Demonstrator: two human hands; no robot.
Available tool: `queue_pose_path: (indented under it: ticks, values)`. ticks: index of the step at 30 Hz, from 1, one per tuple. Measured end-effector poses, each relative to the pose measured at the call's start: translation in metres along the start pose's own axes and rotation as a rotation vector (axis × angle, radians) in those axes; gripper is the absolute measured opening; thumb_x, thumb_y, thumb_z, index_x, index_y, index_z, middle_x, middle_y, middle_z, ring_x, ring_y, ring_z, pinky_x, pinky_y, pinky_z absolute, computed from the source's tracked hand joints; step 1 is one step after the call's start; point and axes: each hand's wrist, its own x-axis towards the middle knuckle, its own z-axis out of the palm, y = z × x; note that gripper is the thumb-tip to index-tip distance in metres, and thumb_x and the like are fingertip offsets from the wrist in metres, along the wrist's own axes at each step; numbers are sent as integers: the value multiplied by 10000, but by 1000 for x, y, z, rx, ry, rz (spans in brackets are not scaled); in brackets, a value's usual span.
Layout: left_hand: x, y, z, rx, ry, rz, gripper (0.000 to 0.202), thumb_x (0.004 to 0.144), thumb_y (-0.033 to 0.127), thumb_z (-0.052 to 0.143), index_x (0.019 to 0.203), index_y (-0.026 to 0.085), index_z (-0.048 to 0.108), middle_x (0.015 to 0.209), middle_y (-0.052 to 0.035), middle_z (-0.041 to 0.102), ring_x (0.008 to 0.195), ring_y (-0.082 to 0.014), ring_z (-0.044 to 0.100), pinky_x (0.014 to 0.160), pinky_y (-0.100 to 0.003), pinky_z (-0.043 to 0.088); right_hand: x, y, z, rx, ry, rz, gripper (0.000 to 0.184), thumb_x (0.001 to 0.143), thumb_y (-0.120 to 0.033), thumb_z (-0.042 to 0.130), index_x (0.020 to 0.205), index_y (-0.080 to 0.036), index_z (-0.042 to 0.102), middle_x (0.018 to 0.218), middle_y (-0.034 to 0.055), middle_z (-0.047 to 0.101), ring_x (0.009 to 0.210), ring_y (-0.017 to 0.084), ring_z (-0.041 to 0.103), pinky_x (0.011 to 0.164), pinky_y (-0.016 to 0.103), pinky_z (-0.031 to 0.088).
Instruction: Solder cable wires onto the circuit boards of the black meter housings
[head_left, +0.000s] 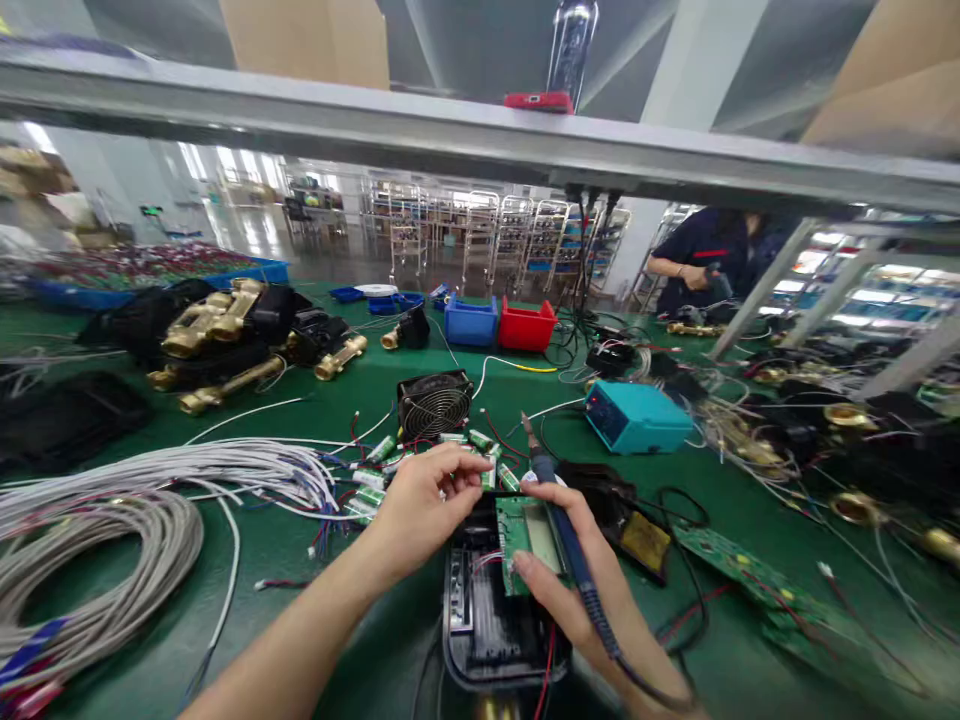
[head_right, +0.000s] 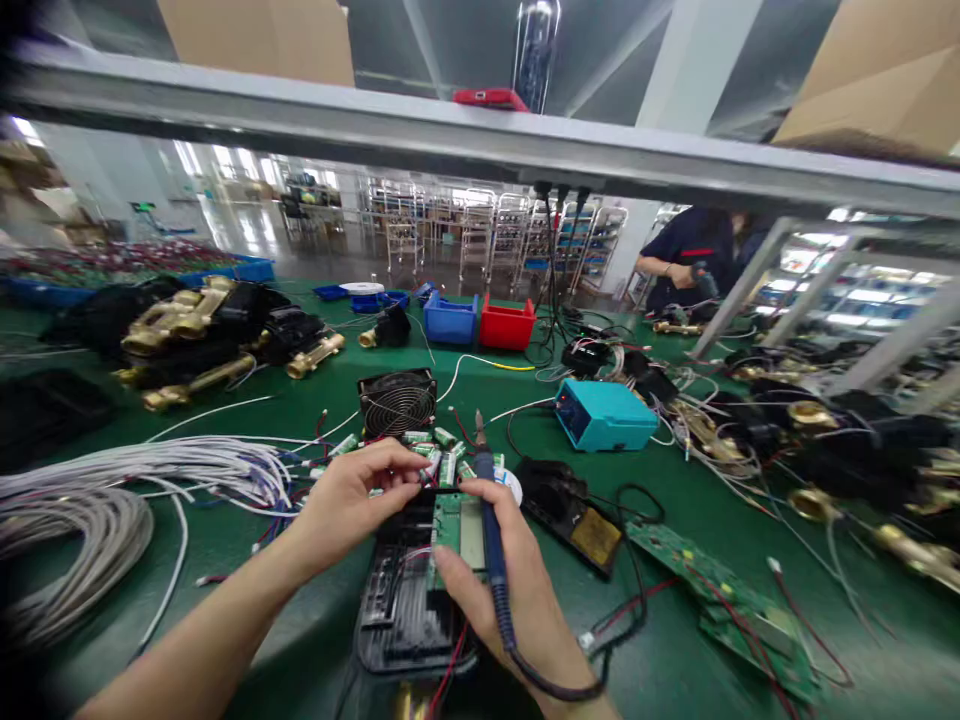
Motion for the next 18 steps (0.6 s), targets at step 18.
queue_pose_path:
  ticks: [18]
  values:
    - [6, -59, -21, 278, -373, -124, 110, 767, 129, 688, 854, 157, 748, 869, -38, 753, 847, -222, 687, 801, -337, 517, -7, -28, 7, -508, 36, -91, 439, 865, -301, 680, 1251, -281, 473, 1281, 125, 555, 1163, 315, 631, 908, 500, 599]
